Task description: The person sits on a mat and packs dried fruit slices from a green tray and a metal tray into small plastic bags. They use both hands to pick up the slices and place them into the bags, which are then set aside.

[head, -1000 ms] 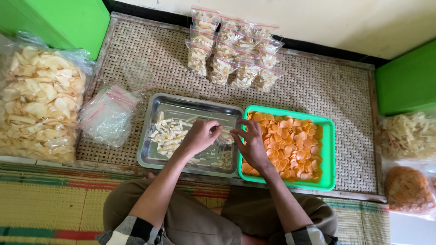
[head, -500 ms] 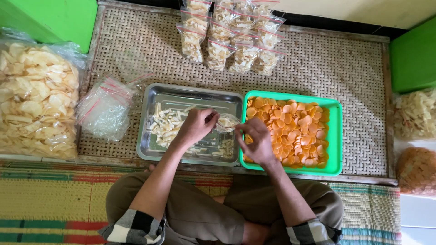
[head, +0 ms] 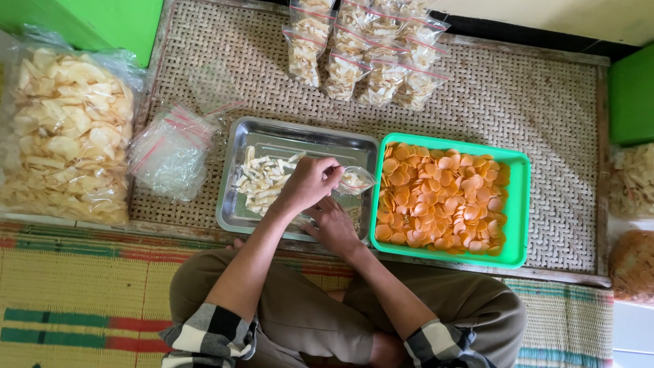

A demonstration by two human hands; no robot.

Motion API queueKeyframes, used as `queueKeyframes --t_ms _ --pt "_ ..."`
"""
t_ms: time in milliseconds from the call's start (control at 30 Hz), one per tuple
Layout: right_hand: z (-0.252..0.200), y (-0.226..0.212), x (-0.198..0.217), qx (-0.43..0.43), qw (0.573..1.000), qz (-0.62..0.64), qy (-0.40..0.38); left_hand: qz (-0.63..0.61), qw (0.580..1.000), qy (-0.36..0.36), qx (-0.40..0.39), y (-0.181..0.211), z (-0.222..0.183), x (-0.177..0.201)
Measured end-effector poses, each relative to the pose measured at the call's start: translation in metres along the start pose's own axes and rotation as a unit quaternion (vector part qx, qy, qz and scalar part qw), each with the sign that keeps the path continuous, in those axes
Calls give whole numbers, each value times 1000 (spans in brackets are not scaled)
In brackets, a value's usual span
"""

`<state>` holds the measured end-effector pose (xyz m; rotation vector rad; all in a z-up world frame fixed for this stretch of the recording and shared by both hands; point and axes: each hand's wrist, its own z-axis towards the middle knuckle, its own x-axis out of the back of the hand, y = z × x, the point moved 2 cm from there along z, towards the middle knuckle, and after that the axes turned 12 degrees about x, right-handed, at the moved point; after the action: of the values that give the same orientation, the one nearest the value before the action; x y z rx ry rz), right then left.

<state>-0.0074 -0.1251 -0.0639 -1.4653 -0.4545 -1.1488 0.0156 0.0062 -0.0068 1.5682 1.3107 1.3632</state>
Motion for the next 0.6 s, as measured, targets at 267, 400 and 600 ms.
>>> queueKeyframes --t_ms 267,400,600 --pt "4 4 -24 22 996 -81 16 2 1000 3 -2 -4 2 0" --pt "-1 14 -45 24 993 -115 16 9 1000 3 -10 -1 2 1" --pt "0 6 -30 -14 988 -151 2 4 1000 -1 -7 -7 5 -1"
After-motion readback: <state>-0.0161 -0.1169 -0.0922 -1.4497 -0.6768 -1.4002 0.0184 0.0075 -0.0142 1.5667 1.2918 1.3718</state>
